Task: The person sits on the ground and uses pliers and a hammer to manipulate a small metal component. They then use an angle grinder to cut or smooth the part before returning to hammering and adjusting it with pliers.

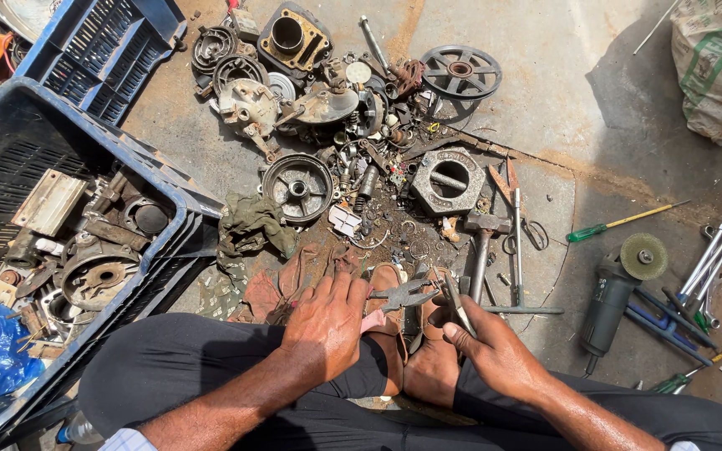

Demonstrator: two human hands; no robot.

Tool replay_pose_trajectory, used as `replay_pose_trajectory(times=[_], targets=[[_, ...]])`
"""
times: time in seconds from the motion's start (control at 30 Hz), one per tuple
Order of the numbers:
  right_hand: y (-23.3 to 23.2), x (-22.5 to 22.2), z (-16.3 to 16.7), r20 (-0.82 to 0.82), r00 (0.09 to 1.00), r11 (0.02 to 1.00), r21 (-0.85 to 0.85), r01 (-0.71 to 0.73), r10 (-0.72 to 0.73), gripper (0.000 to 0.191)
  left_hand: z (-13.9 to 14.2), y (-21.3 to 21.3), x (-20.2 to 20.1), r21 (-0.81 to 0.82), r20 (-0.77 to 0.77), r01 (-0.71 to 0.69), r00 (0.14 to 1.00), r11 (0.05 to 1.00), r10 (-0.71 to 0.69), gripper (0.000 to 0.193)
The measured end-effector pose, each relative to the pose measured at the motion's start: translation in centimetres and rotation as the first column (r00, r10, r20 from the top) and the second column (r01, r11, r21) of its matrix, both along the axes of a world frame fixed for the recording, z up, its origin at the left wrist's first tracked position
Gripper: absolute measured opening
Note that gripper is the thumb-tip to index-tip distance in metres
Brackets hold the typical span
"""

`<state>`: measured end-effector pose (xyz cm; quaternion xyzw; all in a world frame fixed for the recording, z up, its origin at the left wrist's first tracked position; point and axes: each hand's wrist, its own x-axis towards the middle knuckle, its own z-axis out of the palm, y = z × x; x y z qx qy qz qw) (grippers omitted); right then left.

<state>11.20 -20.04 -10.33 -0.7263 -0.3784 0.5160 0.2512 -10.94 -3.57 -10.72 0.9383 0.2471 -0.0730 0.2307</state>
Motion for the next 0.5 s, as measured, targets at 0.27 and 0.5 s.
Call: replay_pose_trajectory(times=[0.27,0.5], targets=[[0.13,-0.17,-0.09,0.004,1.0,1.0,0.015,0.024,-0.024,0.041,-0.19,-0.26,-0.06,0.034,0.04,0.013,0.999,0.999,-0.015,0.045],[0.22,-0.55,-0.04,0.13,0.99,0.997,-0.047,0.055,-0.049,0.037,0.14,-0.27,0.04,0.009,0.048,0.014,0.999,1.0,-0.015,0.047]])
